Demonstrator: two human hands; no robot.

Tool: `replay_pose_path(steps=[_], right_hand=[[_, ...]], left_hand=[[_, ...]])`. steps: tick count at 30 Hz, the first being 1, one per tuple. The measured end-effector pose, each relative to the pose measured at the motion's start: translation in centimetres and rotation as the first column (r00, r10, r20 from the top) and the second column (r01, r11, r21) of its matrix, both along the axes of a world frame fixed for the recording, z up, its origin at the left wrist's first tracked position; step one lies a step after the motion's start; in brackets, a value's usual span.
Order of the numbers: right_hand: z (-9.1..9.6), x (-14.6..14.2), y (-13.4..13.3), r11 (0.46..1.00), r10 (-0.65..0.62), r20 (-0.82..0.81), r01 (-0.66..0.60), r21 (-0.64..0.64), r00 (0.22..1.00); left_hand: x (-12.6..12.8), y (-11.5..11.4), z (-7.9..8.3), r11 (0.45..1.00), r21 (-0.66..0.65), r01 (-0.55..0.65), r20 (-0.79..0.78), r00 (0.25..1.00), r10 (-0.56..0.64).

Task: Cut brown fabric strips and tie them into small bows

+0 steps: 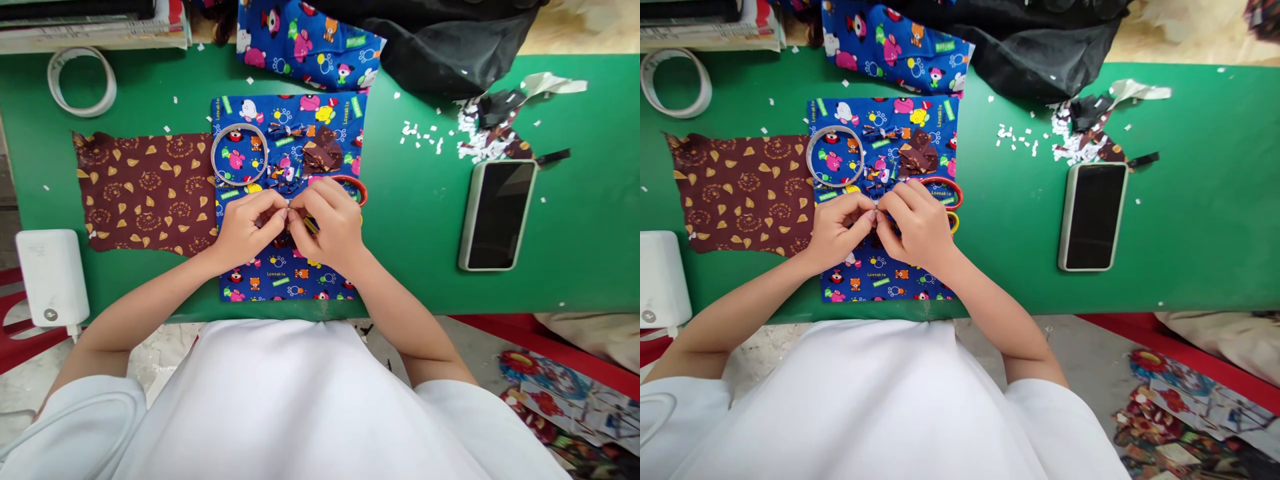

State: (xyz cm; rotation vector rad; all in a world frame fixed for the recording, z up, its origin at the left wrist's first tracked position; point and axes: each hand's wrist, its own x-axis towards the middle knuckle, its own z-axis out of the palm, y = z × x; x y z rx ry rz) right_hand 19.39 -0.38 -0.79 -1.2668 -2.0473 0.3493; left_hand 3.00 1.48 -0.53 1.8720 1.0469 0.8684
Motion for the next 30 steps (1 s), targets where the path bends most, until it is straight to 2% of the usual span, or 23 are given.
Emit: replay_pose_path(steps=[7, 14, 19, 23, 28, 30], right_hand=[[-0.4, 0.6, 0.6, 0.989, 0.094, 0.176, -0.112, 0.097, 0.980], [-0.8, 0.8, 1.0, 0.958, 0.060, 0.272, -0.132, 0.256, 0.961], [-1.2, 0.5, 0.7, 0.969, 0.046, 0.251, -0.104, 0.222, 0.967], [-1.4, 0.4, 0.7, 0.959, 0.048, 0.212, -0.104, 0.262, 0.976], [-1.4, 0.4, 0.6, 0.980, 0.078, 0.224, -0.116, 0.160, 0.971], [-1.4, 0.4, 0.6, 0.979, 0.078, 0.245, -0.120, 0.162, 0.966]], left_hand=[[0.0, 0.1, 0.0, 1.000, -0.018, 0.021, -0.030, 0.999, -0.022], [0.0, 0.1, 0.0, 0.999, 0.008, 0.049, -0.082, 0.995, -0.048], [0.0, 0.1, -0.1, 0.998, 0.024, 0.056, -0.091, 0.994, -0.053], [0.0, 0.2, 0.0, 0.999, 0.001, 0.045, -0.093, 0.995, -0.045], [0.0, 0.2, 0.0, 0.999, -0.040, 0.034, -0.101, 0.994, -0.038], [0.0, 0.2, 0.1, 0.998, -0.053, 0.031, -0.094, 0.995, -0.036]])
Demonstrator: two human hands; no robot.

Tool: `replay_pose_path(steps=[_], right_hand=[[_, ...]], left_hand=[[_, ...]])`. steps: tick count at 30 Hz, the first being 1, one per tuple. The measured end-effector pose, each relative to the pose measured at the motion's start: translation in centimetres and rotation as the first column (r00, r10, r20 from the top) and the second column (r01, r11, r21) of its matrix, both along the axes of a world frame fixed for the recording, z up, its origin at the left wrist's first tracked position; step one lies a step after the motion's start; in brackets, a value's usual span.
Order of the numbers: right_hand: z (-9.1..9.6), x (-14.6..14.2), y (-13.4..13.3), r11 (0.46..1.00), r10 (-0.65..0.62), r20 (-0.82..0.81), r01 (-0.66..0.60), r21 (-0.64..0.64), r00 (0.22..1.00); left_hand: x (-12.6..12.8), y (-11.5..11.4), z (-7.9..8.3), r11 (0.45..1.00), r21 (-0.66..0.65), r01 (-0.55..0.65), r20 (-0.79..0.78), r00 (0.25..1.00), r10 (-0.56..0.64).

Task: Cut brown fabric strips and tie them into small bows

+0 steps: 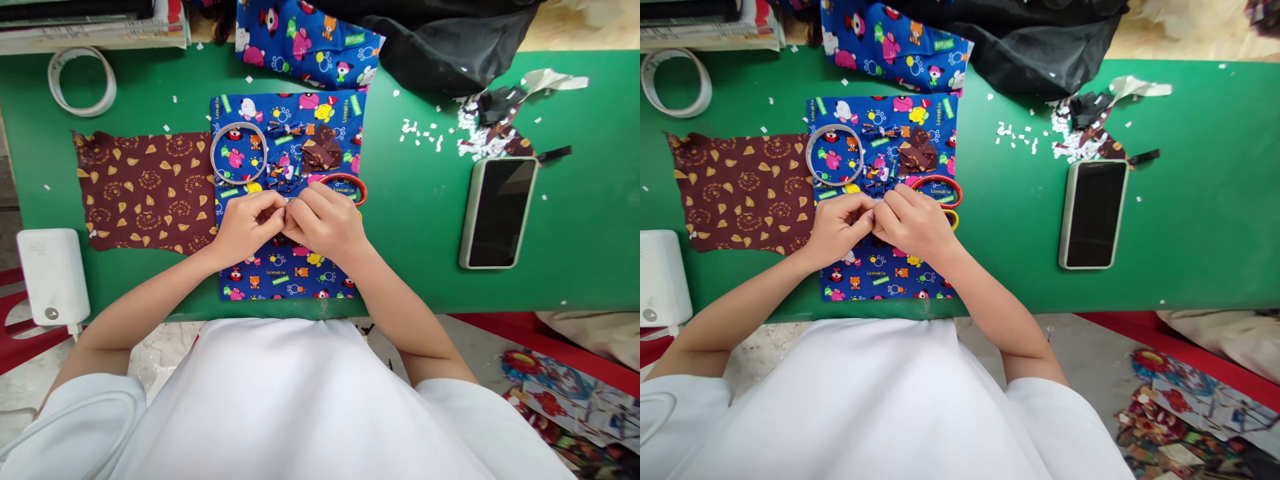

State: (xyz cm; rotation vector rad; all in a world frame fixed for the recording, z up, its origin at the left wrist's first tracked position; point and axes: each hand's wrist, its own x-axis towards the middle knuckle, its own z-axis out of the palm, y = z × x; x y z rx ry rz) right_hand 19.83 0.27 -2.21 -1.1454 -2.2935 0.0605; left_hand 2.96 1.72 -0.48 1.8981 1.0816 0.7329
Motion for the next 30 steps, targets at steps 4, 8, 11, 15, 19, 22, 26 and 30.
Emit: replay_pose_path(steps=[4, 8, 11, 15, 19, 22, 26, 30], right_hand=[[0.1, -0.1, 0.1, 0.992, -0.004, 0.023, 0.001, 0.123, 1.000], [0.2, 0.0, 0.2, 0.995, 0.011, 0.023, -0.013, 0.095, 1.000], [0.3, 0.2, 0.2, 1.000, 0.023, 0.004, -0.023, -0.004, 1.000], [0.6, 0.2, 0.2, 0.999, 0.026, -0.079, -0.030, -0.042, 0.997], [0.9, 0.2, 0.2, 0.995, 0.024, -0.166, -0.040, -0.090, 0.986], [1.0, 0.2, 0.2, 0.990, 0.020, -0.207, -0.049, -0.132, 0.978], [1.0, 0.2, 0.1, 0.978, 0.008, -0.271, -0.064, -0.199, 0.963], [1.0, 0.0, 0.0, 0.975, -0.025, -0.354, -0.056, -0.216, 0.935]], left_hand=[[0.0, 0.0, 0.0, 1.000, -0.019, -0.004, 0.024, 1.000, 0.005], [0.0, 0.1, 0.1, 0.999, -0.034, -0.005, 0.036, 0.999, 0.006], [0.0, 0.1, 0.1, 0.999, -0.038, -0.003, 0.040, 0.999, 0.004], [0.0, 0.1, 0.0, 1.000, -0.021, 0.015, 0.048, 0.999, -0.014], [-0.1, 0.1, -0.1, 0.999, 0.014, 0.029, 0.042, 0.999, -0.029], [-0.1, 0.1, -0.2, 0.999, 0.013, 0.037, 0.049, 0.998, -0.037], [-0.2, 0.2, -0.1, 0.999, -0.004, 0.036, 0.073, 0.997, -0.036], [-0.1, 0.2, 0.0, 0.999, -0.031, 0.033, 0.083, 0.996, -0.030]])
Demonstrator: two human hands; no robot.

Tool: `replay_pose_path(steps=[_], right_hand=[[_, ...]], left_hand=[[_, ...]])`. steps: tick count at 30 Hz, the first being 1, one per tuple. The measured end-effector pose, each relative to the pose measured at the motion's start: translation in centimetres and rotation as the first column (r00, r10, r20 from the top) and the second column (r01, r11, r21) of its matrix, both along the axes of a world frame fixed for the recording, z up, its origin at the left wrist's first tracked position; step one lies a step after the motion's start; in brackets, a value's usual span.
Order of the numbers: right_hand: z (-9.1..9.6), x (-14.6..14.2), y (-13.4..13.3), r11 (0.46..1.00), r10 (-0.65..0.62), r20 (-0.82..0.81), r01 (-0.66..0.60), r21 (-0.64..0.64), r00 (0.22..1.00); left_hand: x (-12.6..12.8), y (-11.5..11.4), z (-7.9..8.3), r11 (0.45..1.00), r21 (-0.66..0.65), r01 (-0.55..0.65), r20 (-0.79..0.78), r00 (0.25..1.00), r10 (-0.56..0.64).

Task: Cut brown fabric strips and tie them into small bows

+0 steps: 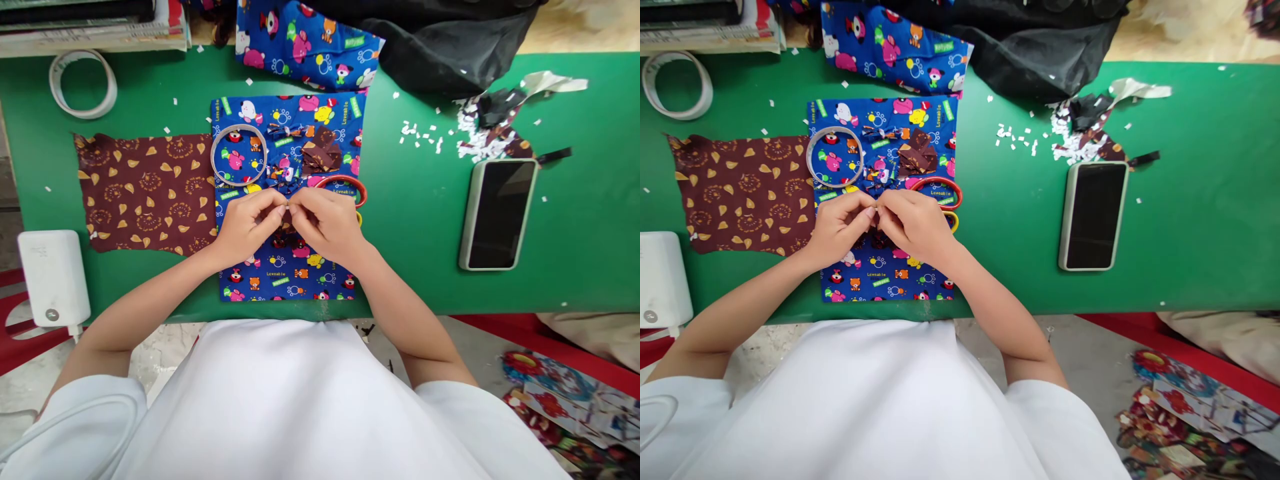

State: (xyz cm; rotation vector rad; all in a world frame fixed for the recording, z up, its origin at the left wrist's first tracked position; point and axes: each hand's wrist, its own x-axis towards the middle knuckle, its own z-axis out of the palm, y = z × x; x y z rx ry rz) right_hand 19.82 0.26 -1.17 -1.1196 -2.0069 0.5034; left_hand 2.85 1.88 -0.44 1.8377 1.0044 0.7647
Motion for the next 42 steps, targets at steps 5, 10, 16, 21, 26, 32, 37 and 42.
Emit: replay_pose_path(steps=[5, 10, 16, 21, 26, 32, 37, 42], right_hand=[[0.54, -0.08, -0.16, 0.994, -0.017, -0.024, 0.014, -0.108, 1.000], [0.79, -0.10, -0.17, 0.985, -0.020, -0.085, 0.005, -0.172, 0.996], [0.80, -0.18, -0.11, 0.983, -0.039, -0.127, 0.015, -0.183, 0.991], [0.74, -0.20, -0.11, 0.983, -0.067, -0.137, 0.042, -0.180, 0.988], [0.55, -0.22, -0.13, 0.989, -0.057, -0.150, 0.036, -0.143, 0.987], [0.64, -0.33, -0.18, 0.992, -0.047, -0.138, 0.030, -0.124, 0.989], [0.63, -0.33, -0.16, 0.993, -0.034, -0.153, 0.015, -0.118, 0.988], [0.36, -0.25, -0.12, 0.991, -0.018, -0.155, -0.002, -0.133, 0.988]], left_hand=[[0.03, -0.07, -0.17, 0.999, -0.031, -0.038, 0.036, 0.999, 0.039], [0.00, -0.06, -0.30, 0.998, -0.058, -0.032, 0.042, 0.999, 0.035], [0.04, -0.25, -0.51, 0.993, -0.114, -0.031, 0.096, 0.994, 0.042], [-0.06, -0.44, -0.64, 0.994, -0.106, -0.010, 0.191, 0.981, 0.031], [-0.08, -0.32, -0.09, 1.000, 0.025, 0.009, 0.048, 0.999, -0.010], [-0.06, -0.15, -0.01, 0.995, 0.088, 0.043, -0.004, 0.999, -0.043], [-0.14, -0.12, -0.08, 0.992, 0.108, 0.067, -0.035, 0.997, -0.063], [-0.11, -0.15, -0.06, 0.991, 0.104, 0.083, -0.051, 0.996, -0.078]])
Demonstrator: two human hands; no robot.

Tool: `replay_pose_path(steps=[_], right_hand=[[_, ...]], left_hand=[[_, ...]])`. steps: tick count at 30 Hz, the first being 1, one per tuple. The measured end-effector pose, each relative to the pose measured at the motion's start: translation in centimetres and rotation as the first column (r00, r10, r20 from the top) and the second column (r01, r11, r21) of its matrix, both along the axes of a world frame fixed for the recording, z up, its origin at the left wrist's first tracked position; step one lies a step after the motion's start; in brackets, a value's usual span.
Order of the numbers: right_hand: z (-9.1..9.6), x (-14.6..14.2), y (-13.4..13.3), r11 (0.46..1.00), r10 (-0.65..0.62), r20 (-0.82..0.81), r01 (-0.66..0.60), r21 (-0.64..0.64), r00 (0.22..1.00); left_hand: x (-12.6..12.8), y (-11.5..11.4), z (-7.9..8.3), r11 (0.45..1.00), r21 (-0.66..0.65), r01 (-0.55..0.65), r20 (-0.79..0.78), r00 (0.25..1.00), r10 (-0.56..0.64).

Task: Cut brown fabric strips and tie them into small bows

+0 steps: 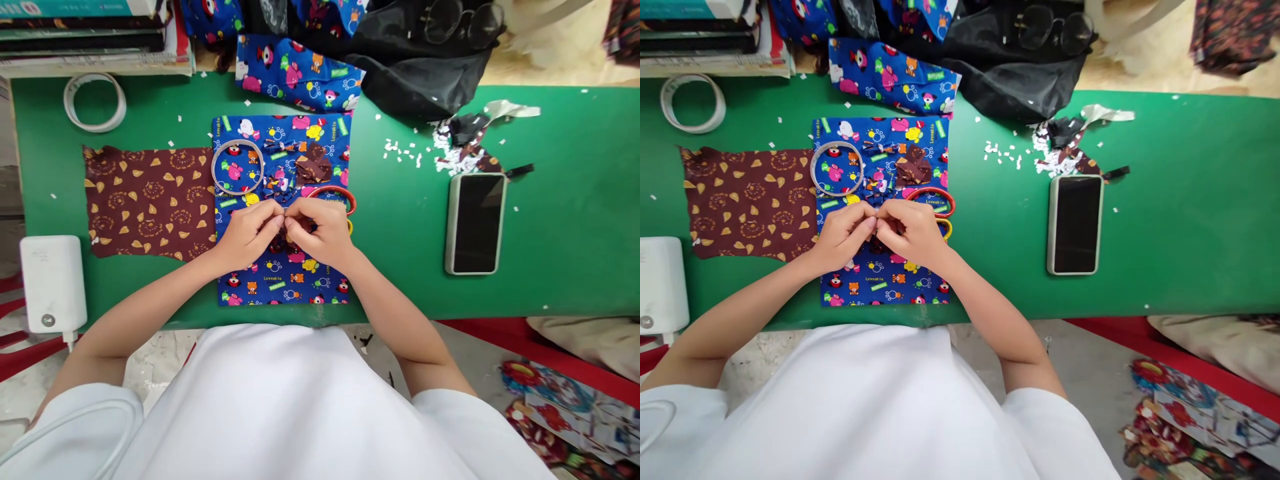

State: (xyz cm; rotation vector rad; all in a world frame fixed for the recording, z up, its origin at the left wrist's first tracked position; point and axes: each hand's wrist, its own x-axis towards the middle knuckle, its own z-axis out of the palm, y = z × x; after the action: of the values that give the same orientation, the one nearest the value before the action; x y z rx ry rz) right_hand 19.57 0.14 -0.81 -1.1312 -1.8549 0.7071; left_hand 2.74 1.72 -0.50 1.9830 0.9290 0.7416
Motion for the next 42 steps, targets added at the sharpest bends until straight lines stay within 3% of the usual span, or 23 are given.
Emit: replay_pose_path(steps=[12, 25, 32, 42], right_hand=[[-0.3, -0.1, 0.1, 1.000, 0.011, -0.008, -0.011, -0.029, 1.000], [-0.6, 0.1, -0.7, 0.988, 0.033, 0.045, -0.039, 0.147, 0.998], [-0.9, -0.1, -0.7, 0.992, 0.041, 0.050, -0.047, 0.116, 0.998], [-0.3, -0.1, -1.1, 0.994, 0.035, 0.114, -0.047, 0.102, 0.993]], left_hand=[[0.0, 0.0, 0.0, 0.998, -0.068, -0.019, -0.009, 1.000, 0.018], [-0.5, -0.3, 0.3, 0.998, -0.059, 0.026, 0.001, 1.000, -0.026], [-0.7, -0.1, 0.3, 0.992, -0.104, 0.072, 0.026, 0.997, -0.069], [-0.4, -0.3, 0.3, 0.998, -0.059, 0.014, 0.020, 1.000, -0.012]])
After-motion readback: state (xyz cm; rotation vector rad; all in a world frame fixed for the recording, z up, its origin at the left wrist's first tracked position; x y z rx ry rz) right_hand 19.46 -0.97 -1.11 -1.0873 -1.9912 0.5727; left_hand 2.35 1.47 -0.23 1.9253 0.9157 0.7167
